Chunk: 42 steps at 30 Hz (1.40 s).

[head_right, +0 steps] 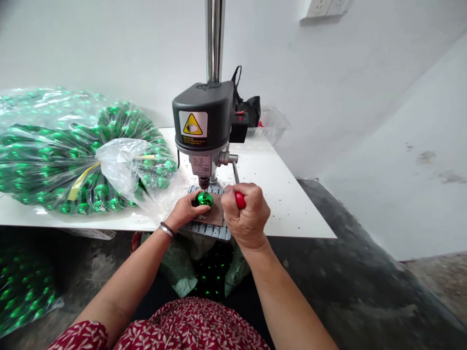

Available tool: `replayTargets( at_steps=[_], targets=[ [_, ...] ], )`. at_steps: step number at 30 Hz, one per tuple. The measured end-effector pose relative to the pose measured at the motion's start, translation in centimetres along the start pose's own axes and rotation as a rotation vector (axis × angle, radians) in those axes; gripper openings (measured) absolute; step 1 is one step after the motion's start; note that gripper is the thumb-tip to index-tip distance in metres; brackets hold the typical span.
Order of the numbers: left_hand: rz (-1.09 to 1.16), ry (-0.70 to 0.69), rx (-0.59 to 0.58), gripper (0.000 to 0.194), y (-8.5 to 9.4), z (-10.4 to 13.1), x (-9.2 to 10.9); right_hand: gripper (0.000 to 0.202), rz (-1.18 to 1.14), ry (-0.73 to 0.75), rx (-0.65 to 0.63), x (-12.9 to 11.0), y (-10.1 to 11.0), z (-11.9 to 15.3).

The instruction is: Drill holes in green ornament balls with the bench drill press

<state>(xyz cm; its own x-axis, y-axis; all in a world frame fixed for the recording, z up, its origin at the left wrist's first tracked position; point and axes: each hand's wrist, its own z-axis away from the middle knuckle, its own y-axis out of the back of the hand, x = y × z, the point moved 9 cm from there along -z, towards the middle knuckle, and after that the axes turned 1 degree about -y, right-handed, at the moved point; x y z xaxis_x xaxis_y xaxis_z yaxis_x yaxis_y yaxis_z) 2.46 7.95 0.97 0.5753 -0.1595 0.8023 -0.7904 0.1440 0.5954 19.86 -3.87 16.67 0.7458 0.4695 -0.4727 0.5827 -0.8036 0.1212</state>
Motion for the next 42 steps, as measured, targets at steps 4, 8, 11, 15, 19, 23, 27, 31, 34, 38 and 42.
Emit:
replayTargets(
  at_steps=[4,8,11,15,19,23,27,31,34,38,42],
  targets=[
    [-0.010,0.005,0.009,0.057,0.1,0.0,0.0,0.019,-0.057,-0.116,0.019,-0.2,-0.3,-4.3],
    [0.047,-0.013,0.012,0.047,0.8,0.9,0.5,0.024,-0.086,-0.368,-0.170,0.3,-2.9,-9.6],
    [0.145,0.008,-0.016,0.044,1.8,2.8,0.8,0.027,-0.026,-0.452,-0.206,0.7,-3.5,-11.1],
    [0.347,0.047,-0.081,0.047,2.4,6.2,1.1,0.026,-0.018,-0.471,-0.202,1.1,-3.6,-10.8],
    [0.509,0.106,-0.206,0.054,1.0,9.4,1.2,0.027,-0.088,-0.461,-0.181,1.2,-3.6,-10.5],
    [0.761,0.206,-0.279,0.058,-1.2,12.1,0.7,0.030,-0.071,-0.462,-0.186,1.0,-3.6,-10.7],
    [0.870,0.289,-0.295,0.055,-2.8,14.2,-0.4,0.033,-0.071,-0.453,-0.206,0.8,-3.7,-10.8],
    [0.836,0.349,-0.327,0.066,-3.7,15.9,-0.9,0.035,-0.063,-0.457,-0.216,0.6,-3.8,-10.8],
    [0.753,0.342,-0.321,0.075,-3.7,16.7,-0.9,0.036,-0.056,-0.463,-0.226,0.5,-3.8,-10.8],
    [0.655,0.290,-0.301,0.073,-3.7,17.3,-1.1,0.037,-0.058,-0.463,-0.224,0.6,-3.9,-10.8],
    [0.405,0.194,-0.227,0.071,-2.8,17.6,-1.3,0.037,-0.101,-0.460,-0.216,0.7,-4.1,-10.9]
  ],
)
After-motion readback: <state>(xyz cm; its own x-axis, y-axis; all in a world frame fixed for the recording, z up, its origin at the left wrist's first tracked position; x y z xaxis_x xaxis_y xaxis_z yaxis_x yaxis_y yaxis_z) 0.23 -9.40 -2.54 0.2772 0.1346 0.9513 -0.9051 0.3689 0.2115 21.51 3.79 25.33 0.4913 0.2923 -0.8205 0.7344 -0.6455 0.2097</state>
